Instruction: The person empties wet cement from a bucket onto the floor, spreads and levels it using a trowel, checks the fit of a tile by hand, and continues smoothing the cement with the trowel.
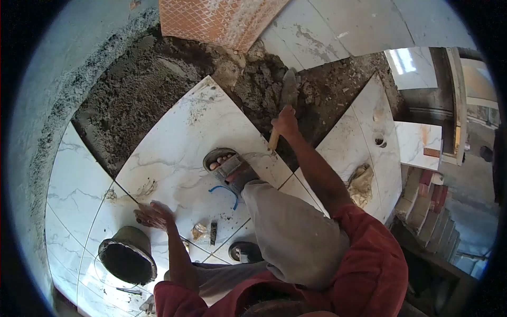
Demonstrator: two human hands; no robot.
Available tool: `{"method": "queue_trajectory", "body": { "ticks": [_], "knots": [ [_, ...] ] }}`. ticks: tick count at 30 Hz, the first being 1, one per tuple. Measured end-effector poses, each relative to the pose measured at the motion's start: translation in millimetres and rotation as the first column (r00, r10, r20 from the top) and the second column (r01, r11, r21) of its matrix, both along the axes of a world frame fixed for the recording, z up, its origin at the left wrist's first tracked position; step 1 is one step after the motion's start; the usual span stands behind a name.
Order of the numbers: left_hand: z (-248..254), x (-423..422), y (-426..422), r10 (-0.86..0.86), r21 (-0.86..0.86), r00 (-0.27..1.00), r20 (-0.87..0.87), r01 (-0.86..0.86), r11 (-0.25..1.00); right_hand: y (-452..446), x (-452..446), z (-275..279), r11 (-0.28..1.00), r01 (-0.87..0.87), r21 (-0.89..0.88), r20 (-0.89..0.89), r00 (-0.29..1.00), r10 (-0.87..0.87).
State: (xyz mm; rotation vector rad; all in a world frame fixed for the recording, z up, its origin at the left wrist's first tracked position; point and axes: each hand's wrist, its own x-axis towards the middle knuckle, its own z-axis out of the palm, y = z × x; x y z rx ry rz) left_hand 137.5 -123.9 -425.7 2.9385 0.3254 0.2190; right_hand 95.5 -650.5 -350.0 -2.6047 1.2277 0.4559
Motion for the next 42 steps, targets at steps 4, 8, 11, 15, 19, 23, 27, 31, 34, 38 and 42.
{"method": "queue_trajectory", "body": {
  "ticks": [4, 8, 11, 15, 19, 23, 27, 31, 34, 38, 42],
  "knots": [
    [5, 2, 1, -0.017, -0.063, 0.999, -0.031, 0.015, 0.998, -2, 3, 23, 0.973, 0.215, 0.087, 0.011, 0.976, -0.217],
    [4, 0, 4, -0.019, -0.043, 1.0, -0.024, 0.018, 0.999, -38, -52, 49, 0.949, -0.316, -0.018, -0.134, 0.941, 0.311],
    [6, -1, -1, -0.01, -0.038, 1.0, -0.004, 0.01, 0.999, -94, -141, 38, 0.96, -0.111, -0.256, 0.279, 0.943, 0.183],
    [7, 1, 0, 0.011, -0.05, 0.999, -0.048, -0.013, 0.999, -118, -199, 39, 0.984, 0.016, -0.178, 0.068, 0.998, -0.004],
    [8, 0, 2, -0.01, 0.001, 0.998, -0.067, 0.01, 1.0, -51, -215, 31, 0.992, 0.099, -0.078, 0.043, 0.994, -0.096],
    [6, 3, 2, -0.008, -0.037, 0.999, -0.042, 0.007, 0.999, -41, -243, 63, 1.0, 0.011, 0.026, -0.013, 1.0, -0.011],
    [12, 3, -4, 0.009, -0.04, 0.998, -0.059, -0.011, 0.999, -39, -248, 70, 0.984, -0.15, 0.095, -0.042, 0.987, 0.154],
    [6, 1, 0, -0.019, -0.061, 1.0, -0.011, 0.018, 0.998, 19, -252, 33, 0.965, 0.182, 0.19, 0.023, 0.981, -0.19],
    [7, 0, 0, 0.021, -0.007, 0.997, -0.076, -0.021, 1.0, 25, -256, 33, 0.978, 0.054, 0.202, 0.047, 0.997, -0.065],
    [2, 0, 6, -0.042, 0.018, 0.999, -0.032, 0.042, 0.999, 50, -245, 26, 0.979, 0.11, 0.172, 0.137, 0.981, -0.135],
    [-2, 1, 4, 0.01, -0.05, 0.997, -0.081, -0.014, 0.999, 47, -217, 41, 0.968, 0.126, 0.219, 0.089, 0.985, -0.148]
  ]
}}
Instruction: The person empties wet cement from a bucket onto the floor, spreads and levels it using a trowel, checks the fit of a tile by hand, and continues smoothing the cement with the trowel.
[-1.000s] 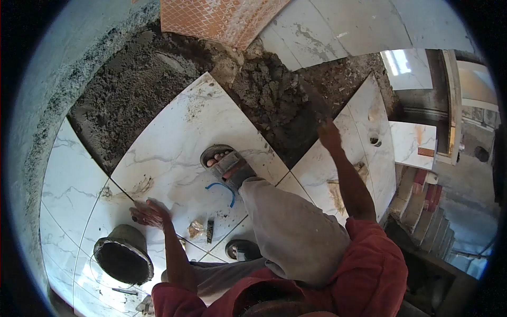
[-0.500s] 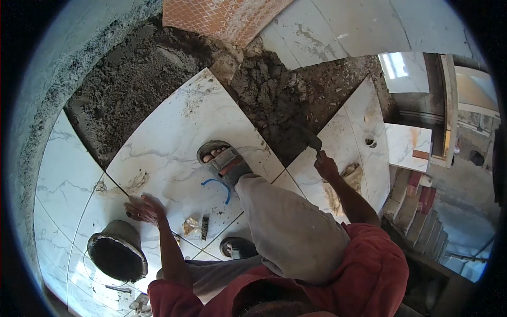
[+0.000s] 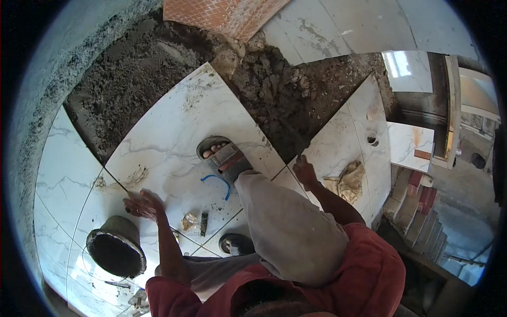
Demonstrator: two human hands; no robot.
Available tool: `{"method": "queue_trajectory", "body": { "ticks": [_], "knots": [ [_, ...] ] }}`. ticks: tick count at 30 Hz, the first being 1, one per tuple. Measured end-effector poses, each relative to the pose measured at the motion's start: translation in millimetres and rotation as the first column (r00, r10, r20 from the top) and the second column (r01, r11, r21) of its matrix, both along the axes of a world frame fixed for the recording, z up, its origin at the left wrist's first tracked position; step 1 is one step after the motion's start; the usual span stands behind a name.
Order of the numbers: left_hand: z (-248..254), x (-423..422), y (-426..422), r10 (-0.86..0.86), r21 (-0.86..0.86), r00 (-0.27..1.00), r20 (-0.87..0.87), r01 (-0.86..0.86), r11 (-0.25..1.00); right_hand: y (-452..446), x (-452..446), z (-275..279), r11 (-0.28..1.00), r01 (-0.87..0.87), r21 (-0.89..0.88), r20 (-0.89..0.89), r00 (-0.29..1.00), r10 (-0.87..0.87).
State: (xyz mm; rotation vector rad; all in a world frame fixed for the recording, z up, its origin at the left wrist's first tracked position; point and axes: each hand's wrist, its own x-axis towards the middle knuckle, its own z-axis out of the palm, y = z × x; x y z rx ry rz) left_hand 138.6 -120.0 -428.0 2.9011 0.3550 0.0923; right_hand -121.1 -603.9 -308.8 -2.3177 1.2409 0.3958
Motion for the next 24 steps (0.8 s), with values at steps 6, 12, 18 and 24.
{"method": "queue_trajectory", "body": {
  "ticks": [6, 12, 18, 24],
  "knots": [
    [8, 6, -7, -0.029, 0.009, 0.999, 0.043, 0.029, 1.0, -10, -27, -31, 0.983, -0.176, -0.057, -0.028, 0.984, 0.174],
    [16, 5, -11, -0.072, 0.113, 0.994, 0.082, 0.062, 0.992, -1, -4, 4, 0.931, 0.295, 0.217, -0.189, 0.948, -0.256],
    [15, 3, -5, -0.042, -0.013, 0.997, 0.063, 0.043, 0.999, -18, -59, 13, 0.896, 0.414, 0.16, 0.027, 0.906, -0.423],
    [6, 0, -3, -0.091, 0.113, 0.995, 0.047, 0.085, 0.99, -1, -61, -13, 0.905, 0.425, -0.01, 0.014, 0.905, -0.425]
  ]
}}
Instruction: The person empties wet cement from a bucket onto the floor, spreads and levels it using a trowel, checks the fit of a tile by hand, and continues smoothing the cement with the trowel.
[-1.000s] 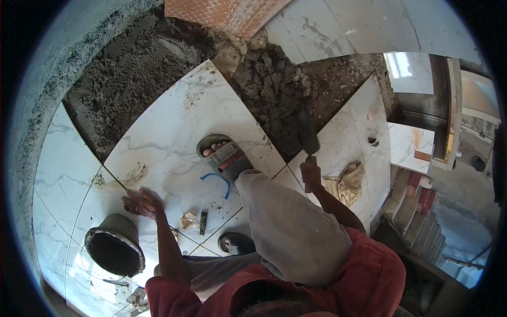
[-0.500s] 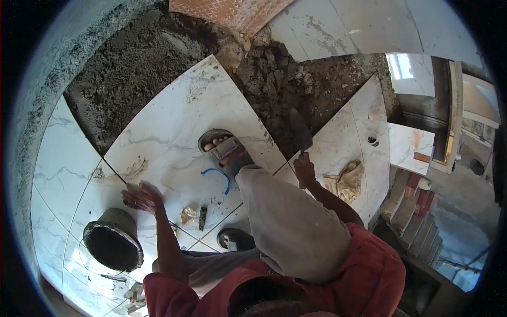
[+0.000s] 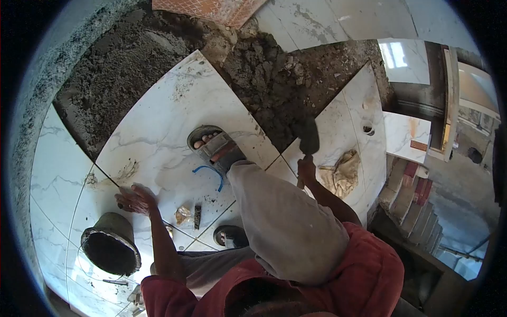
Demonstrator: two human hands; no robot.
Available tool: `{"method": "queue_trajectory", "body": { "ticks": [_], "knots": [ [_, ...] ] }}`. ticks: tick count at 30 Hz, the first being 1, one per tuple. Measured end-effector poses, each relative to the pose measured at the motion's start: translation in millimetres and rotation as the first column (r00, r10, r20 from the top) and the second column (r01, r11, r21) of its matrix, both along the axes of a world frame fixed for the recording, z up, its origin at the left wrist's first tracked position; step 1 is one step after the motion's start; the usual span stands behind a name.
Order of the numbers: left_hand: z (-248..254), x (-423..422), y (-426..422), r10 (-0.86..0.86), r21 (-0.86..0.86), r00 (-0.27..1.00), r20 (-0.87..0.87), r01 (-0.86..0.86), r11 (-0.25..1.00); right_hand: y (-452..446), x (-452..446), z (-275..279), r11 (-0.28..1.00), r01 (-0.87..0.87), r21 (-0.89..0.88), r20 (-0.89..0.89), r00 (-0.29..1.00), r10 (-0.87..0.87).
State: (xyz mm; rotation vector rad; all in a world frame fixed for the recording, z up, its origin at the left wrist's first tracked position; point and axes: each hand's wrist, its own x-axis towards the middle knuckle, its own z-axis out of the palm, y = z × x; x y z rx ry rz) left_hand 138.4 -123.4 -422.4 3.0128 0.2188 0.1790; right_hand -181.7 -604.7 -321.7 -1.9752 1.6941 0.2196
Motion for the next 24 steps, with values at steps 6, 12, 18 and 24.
{"method": "queue_trajectory", "body": {
  "ticks": [6, 12, 18, 24],
  "knots": [
    [-11, -2, 6, 0.038, -0.062, 0.999, 0.036, -0.035, 0.997, 18, 0, 28, 0.902, -0.424, -0.083, -0.115, 0.903, 0.414],
    [0, 0, 3, 0.049, -0.106, 0.999, 0.0, -0.048, 0.993, 14, 13, 33, 0.904, -0.422, 0.064, -0.014, 0.906, 0.424],
    [-1, 0, 3, 0.035, -0.118, 0.999, 0.021, -0.032, 0.993, -56, 12, -1, 0.868, -0.468, 0.167, -0.266, 0.826, 0.496],
    [-6, 0, 4, 0.066, -0.114, 0.998, -0.006, -0.066, 0.991, -125, 1, -20, 0.73, -0.684, 0.003, -0.166, 0.719, 0.674]
  ]
}}
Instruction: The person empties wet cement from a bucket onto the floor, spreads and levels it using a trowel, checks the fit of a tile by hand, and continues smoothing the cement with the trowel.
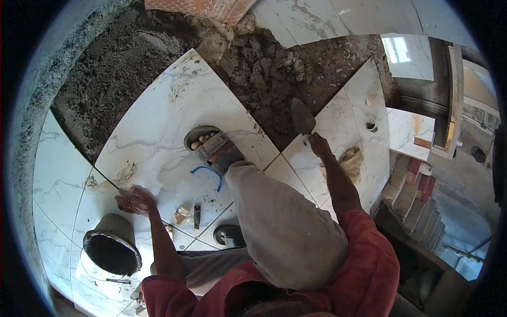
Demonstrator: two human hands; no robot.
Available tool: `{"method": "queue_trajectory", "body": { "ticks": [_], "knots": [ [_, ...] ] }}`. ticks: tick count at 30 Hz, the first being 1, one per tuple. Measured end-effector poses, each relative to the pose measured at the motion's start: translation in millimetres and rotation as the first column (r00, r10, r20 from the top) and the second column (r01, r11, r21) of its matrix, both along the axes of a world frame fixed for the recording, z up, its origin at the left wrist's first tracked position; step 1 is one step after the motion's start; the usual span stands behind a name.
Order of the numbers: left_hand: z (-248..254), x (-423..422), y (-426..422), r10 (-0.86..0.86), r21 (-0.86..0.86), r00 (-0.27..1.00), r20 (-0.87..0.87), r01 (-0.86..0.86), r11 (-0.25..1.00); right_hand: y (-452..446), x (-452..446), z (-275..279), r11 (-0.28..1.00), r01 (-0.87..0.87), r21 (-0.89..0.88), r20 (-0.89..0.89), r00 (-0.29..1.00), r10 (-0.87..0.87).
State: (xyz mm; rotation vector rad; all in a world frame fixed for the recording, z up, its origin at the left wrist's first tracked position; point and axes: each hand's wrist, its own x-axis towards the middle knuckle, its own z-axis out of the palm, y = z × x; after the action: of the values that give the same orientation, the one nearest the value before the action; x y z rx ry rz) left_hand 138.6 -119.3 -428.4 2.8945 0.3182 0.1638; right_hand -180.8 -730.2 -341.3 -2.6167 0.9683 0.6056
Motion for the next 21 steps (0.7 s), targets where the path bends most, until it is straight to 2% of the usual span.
{"method": "queue_trajectory", "body": {
  "ticks": [2, 3, 4, 5, 7, 8, 9, 11, 12, 14, 16, 18, 19, 21],
  "knots": [
    [-3, -2, 2, -0.006, 0.016, 1.0, 0.007, 0.006, 1.0, 5, 9, 7, 1.0, -0.014, 0.023, 0.077, 0.997, 0.013],
    [-3, -1, 3, -0.025, 0.052, 1.0, 0.01, 0.024, 0.998, 13, 16, 15, 0.882, 0.414, 0.227, -0.034, 0.908, -0.417],
    [-2, -1, 2, -0.04, 0.086, 0.999, 0.014, 0.038, 0.996, 23, 25, 22, 0.558, 0.751, 0.353, -0.218, 0.646, -0.732],
    [-1, 0, 2, -0.034, 0.083, 0.999, 0.018, 0.032, 0.996, 31, 28, 21, 0.564, 0.746, 0.354, -0.213, 0.651, -0.729],
    [-1, -1, 1, -0.035, 0.068, 0.999, 0.019, 0.034, 0.997, 42, 30, 18, 0.254, 0.858, 0.447, -0.212, 0.378, -0.901],
    [4, -1, -2, -0.028, 0.065, 0.999, 0.016, 0.027, 0.997, 48, 21, 13, 0.117, 0.831, 0.544, -0.218, 0.274, -0.937],
    [9, 0, -4, -0.021, 0.036, 1.0, 0.017, 0.02, 0.999, 53, 12, 9, 0.121, 0.832, 0.541, -0.218, 0.278, -0.935],
    [12, 0, -6, -0.011, 0.008, 1.0, 0.018, 0.01, 1.0, 77, 19, 12, -0.083, 0.752, 0.653, -0.283, 0.142, -0.949],
    [11, 1, -6, -0.004, 0.003, 1.0, 0.013, 0.004, 1.0, 87, 28, 22, -0.146, 0.737, 0.66, -0.346, 0.126, -0.93],
    [12, 1, -6, 0.003, 0.001, 1.0, 0.004, -0.003, 1.0, 100, 54, 48, -0.173, 0.696, 0.697, -0.388, 0.163, -0.907],
    [16, 3, -9, 0.008, -0.018, 1.0, 0.012, -0.008, 1.0, 104, 68, 43, -0.202, 0.652, 0.731, -0.425, 0.203, -0.882],
    [15, 3, -9, -0.008, 0.029, 1.0, 0.018, 0.007, 1.0, 107, 90, 17, -0.244, 0.424, 0.872, -0.322, 0.123, -0.939],
    [14, 3, -8, -0.025, 0.074, 1.0, 0.018, 0.024, 0.997, 115, 106, 9, -0.247, 0.422, 0.872, -0.326, 0.126, -0.937],
    [10, 2, -6, -0.035, 0.072, 0.999, 0.007, 0.035, 0.997, 130, 140, 8, -0.351, 0.478, 0.805, -0.447, 0.1, -0.889]
  ]
}}
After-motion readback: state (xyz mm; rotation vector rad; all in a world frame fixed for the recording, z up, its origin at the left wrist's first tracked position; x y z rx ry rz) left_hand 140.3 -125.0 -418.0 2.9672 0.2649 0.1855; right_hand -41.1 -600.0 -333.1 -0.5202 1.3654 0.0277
